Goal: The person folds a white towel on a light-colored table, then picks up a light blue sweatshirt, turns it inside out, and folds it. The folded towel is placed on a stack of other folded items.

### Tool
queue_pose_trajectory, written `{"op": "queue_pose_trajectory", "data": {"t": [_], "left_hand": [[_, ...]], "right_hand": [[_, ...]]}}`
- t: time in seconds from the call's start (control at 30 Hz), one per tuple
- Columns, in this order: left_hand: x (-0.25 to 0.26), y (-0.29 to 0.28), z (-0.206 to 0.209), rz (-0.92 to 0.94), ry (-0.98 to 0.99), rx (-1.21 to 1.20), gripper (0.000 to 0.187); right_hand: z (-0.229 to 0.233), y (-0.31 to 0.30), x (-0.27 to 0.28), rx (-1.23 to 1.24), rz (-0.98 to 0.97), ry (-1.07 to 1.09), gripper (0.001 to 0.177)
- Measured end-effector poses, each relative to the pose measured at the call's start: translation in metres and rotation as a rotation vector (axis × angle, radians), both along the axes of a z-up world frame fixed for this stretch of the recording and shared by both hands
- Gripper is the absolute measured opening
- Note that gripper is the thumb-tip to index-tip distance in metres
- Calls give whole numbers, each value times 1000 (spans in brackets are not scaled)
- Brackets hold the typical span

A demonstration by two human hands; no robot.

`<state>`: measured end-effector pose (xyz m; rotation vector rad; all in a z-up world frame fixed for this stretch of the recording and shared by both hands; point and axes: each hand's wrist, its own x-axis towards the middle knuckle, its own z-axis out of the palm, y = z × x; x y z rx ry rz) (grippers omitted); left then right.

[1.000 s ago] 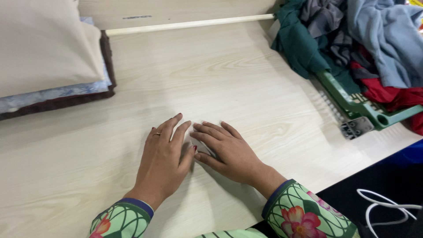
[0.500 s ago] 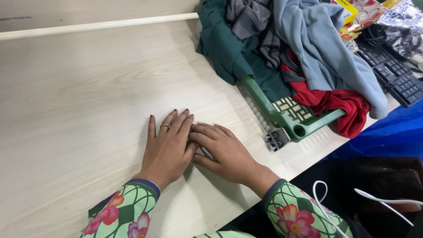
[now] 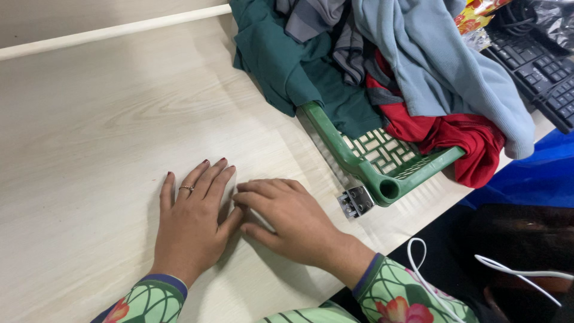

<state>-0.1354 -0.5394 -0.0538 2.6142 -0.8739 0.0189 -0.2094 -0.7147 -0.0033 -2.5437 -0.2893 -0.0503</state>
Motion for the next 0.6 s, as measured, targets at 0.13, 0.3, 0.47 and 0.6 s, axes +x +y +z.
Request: {"op": "queue_pose_trajectory", "data": {"t": [0.13, 0.3, 0.47, 0.6], "left_hand": [[1, -2, 1, 18, 20, 20, 61], [1, -3, -1, 20, 26, 41, 62], [0, -3, 1, 20, 22, 51, 62], [1, -3, 0, 15, 22, 44, 62]], "right_hand": [[-3, -42, 17, 50, -248, -229, 18], [-26, -153, 62, -362, -587, -540, 45], [-34, -218, 80, -512, -745, -422, 59], [-20, -201, 72, -106, -879, -361, 31]]}}
